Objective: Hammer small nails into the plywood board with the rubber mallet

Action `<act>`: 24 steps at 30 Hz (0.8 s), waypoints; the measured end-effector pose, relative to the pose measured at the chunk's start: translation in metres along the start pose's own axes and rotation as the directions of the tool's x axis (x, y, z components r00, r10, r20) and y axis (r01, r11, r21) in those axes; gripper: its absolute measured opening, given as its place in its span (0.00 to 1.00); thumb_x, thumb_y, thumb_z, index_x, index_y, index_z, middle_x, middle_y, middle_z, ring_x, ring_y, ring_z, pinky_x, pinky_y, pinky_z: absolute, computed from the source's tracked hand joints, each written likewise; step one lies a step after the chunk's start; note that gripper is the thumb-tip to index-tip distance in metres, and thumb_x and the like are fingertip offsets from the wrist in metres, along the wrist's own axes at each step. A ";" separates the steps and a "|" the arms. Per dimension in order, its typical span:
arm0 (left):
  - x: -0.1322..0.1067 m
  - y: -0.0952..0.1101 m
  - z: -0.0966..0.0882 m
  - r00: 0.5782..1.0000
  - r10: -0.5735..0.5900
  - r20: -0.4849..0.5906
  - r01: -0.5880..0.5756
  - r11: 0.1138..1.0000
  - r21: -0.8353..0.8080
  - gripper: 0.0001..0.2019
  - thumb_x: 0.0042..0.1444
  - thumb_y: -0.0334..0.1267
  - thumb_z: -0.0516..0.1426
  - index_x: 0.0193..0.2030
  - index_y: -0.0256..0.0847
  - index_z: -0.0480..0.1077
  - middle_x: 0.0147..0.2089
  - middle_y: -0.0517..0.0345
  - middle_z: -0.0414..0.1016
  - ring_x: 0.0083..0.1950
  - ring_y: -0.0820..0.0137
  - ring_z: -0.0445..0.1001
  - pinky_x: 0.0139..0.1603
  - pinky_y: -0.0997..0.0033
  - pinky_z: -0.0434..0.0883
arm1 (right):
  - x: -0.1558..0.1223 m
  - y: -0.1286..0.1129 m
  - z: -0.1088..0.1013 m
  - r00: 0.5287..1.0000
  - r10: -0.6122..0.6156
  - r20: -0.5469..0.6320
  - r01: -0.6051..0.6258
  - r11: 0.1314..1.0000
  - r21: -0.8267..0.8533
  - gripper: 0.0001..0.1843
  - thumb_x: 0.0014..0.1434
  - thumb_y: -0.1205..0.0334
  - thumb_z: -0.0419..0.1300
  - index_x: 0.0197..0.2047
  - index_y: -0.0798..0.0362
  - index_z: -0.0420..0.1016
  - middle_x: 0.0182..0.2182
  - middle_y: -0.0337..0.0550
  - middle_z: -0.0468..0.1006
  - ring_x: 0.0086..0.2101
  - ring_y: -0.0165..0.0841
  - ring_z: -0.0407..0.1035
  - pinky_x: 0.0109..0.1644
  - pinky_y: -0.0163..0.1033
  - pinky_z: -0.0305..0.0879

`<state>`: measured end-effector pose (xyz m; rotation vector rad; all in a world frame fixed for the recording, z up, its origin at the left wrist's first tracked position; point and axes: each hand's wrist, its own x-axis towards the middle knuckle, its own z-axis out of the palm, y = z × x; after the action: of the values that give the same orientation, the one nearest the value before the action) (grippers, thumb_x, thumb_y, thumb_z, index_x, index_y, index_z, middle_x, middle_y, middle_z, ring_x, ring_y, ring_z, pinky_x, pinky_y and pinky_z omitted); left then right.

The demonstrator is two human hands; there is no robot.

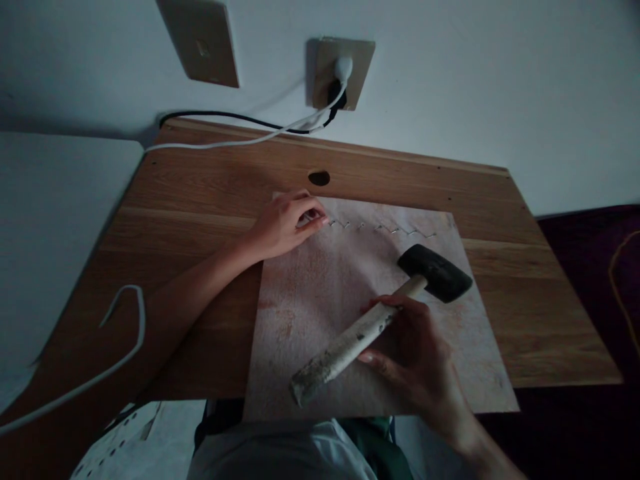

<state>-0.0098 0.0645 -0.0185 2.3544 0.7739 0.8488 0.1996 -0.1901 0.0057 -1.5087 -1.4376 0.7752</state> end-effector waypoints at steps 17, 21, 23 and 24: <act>0.004 -0.022 -0.005 0.902 -0.166 -0.398 0.150 0.986 -0.071 0.17 0.75 0.57 0.54 0.45 0.48 0.75 0.41 0.55 0.77 0.40 0.67 0.75 0.41 0.64 0.74 | -0.029 -0.055 0.053 0.759 -0.575 0.306 0.648 0.716 -0.259 0.12 0.72 0.70 0.61 0.54 0.51 0.81 0.40 0.44 0.86 0.42 0.37 0.80 0.44 0.41 0.84; 0.004 -0.037 -0.005 0.859 -0.187 -0.477 0.188 0.981 -0.045 0.20 0.75 0.61 0.50 0.46 0.49 0.73 0.42 0.55 0.77 0.43 0.66 0.76 0.41 0.65 0.74 | -0.027 -0.060 0.118 0.622 -0.610 0.490 0.774 0.575 -0.266 0.14 0.77 0.59 0.57 0.60 0.49 0.80 0.60 0.43 0.84 0.63 0.40 0.73 0.60 0.42 0.80; 0.004 -0.040 -0.005 0.858 -0.187 -0.478 0.193 0.981 -0.036 0.21 0.76 0.61 0.49 0.47 0.48 0.73 0.44 0.55 0.78 0.44 0.66 0.76 0.42 0.65 0.74 | -0.023 -0.058 0.130 0.630 -0.525 0.573 0.755 0.586 -0.294 0.20 0.79 0.57 0.54 0.69 0.51 0.73 0.66 0.47 0.79 0.70 0.43 0.67 0.70 0.46 0.74; 0.003 -0.040 -0.005 0.862 -0.189 -0.471 0.195 0.980 -0.037 0.21 0.76 0.62 0.49 0.47 0.48 0.73 0.45 0.54 0.78 0.45 0.66 0.77 0.43 0.65 0.74 | -0.022 -0.057 0.132 0.628 -0.498 0.598 0.752 0.587 -0.301 0.22 0.79 0.58 0.53 0.71 0.54 0.71 0.68 0.50 0.78 0.72 0.44 0.64 0.73 0.47 0.70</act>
<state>-0.0242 0.0959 -0.0391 2.0482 1.1884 1.3550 0.0541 -0.1921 -0.0002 -1.0121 -2.5461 0.2548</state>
